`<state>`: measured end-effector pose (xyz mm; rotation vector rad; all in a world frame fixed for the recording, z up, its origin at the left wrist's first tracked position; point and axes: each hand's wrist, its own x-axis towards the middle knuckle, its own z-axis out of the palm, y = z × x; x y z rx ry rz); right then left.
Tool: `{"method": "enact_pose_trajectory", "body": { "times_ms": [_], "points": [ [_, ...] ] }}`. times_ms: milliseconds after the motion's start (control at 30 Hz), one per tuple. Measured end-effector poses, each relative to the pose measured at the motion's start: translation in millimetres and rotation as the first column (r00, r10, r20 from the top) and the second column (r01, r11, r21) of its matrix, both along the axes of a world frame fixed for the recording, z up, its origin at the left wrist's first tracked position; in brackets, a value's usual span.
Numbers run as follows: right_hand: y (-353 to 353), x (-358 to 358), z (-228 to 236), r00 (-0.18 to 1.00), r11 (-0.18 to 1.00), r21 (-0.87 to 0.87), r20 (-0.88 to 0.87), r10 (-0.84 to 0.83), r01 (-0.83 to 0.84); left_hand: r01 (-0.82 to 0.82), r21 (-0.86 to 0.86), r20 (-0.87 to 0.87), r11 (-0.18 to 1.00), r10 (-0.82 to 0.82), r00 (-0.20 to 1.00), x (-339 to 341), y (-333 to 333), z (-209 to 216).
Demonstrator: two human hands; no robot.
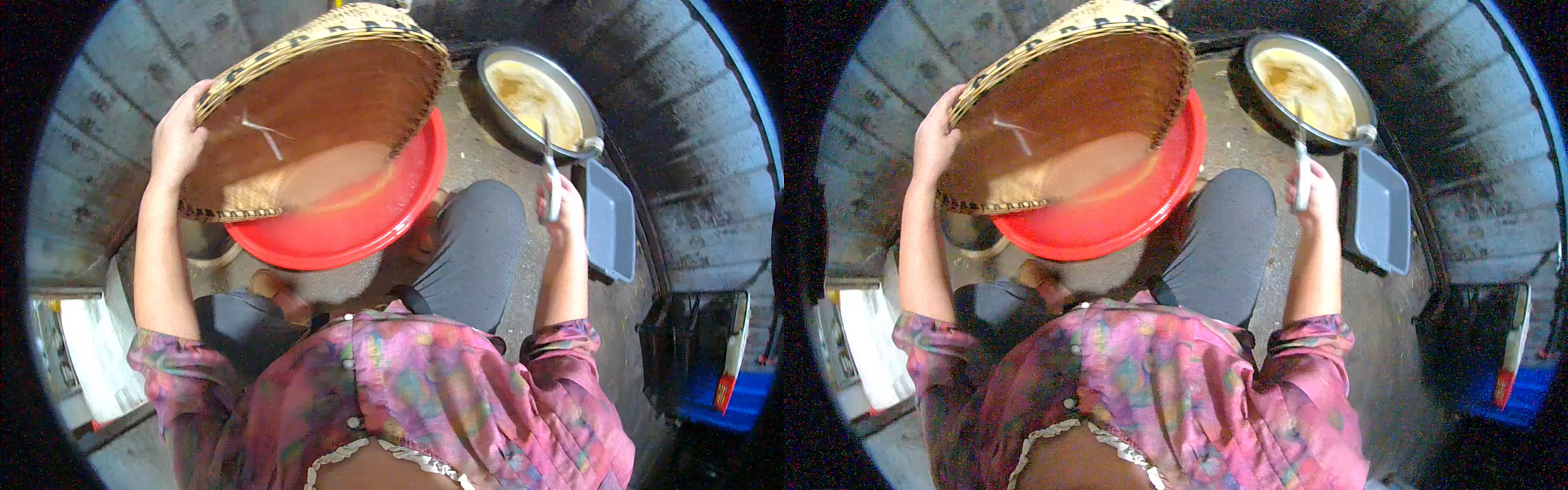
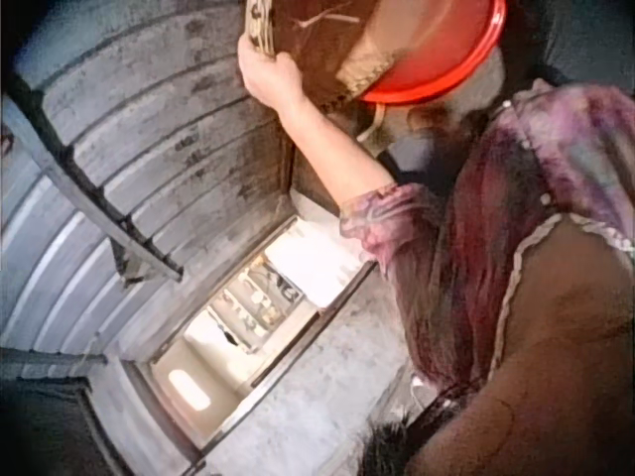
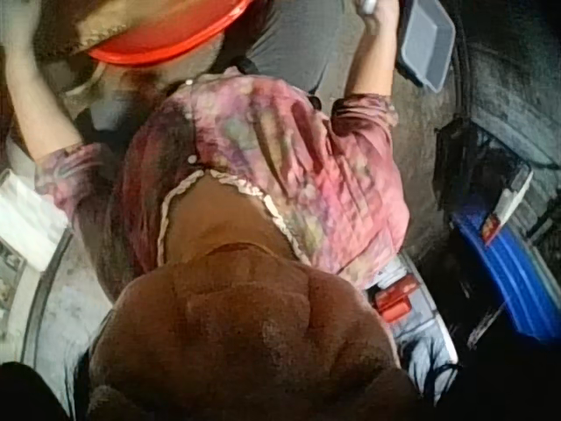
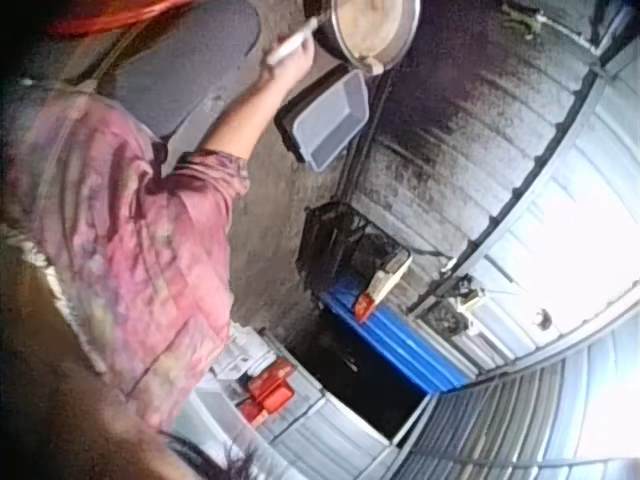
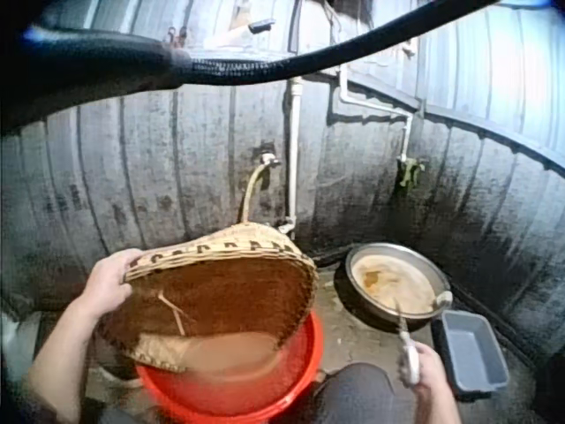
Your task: The person sits on the floor and uses scissors to scrape the inside of a woven basket held over a red basin. The person repeatedly dips the basket into the water and scrapes the surface with the scissors, then flips the basket to scrape the exterior.
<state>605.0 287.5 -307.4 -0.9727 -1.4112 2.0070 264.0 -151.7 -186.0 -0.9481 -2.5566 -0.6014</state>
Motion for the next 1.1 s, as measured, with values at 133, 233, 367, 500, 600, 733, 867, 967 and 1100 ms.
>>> {"method": "enact_pose_trajectory", "body": {
  "times_ms": [133,233,367,500,600,733,867,967,1100],
  "points": [
    [27,39,-78,0.955,0.953,-0.155,0.183,-0.233,0.262,-0.008,-0.026,-0.023,1.000,0.008,1.000,-2,5,-2],
    [23,57,-135,0.945,0.902,-0.323,0.251,-0.210,0.287,-0.014,-0.048,-0.048,0.999,0.012,0.999,-5,5,-1],
    [32,97,-233,0.854,0.960,-0.199,0.515,-0.070,0.199,0.013,-0.071,-0.060,0.997,-0.018,0.998,-5,21,8],
    [-7,98,-242,0.731,0.962,-0.259,0.672,0.118,0.083,0.055,-0.017,-0.039,0.998,-0.056,0.998,-4,10,10],
    [-22,105,-243,0.712,0.950,-0.311,0.674,0.198,0.030,0.106,0.075,-0.025,0.992,-0.104,0.994,-1,4,12],
    [-23,115,-238,0.733,0.924,-0.381,0.623,0.272,-0.019,0.083,0.178,0.133,0.981,-0.107,0.985,36,17,33],
    [-17,108,-224,0.732,0.897,-0.440,0.595,0.333,-0.050,0.119,0.236,-0.180,0.965,-0.077,0.981,58,48,20],
    [-7,97,-213,0.734,0.896,-0.440,0.588,0.339,-0.061,0.092,0.188,-0.204,0.978,-0.053,0.977,83,52,14],
    [-5,89,-189,0.776,0.901,-0.427,0.545,0.318,-0.069,0.073,0.158,-0.242,0.985,-0.033,0.970,116,58,15]
  ]
}}
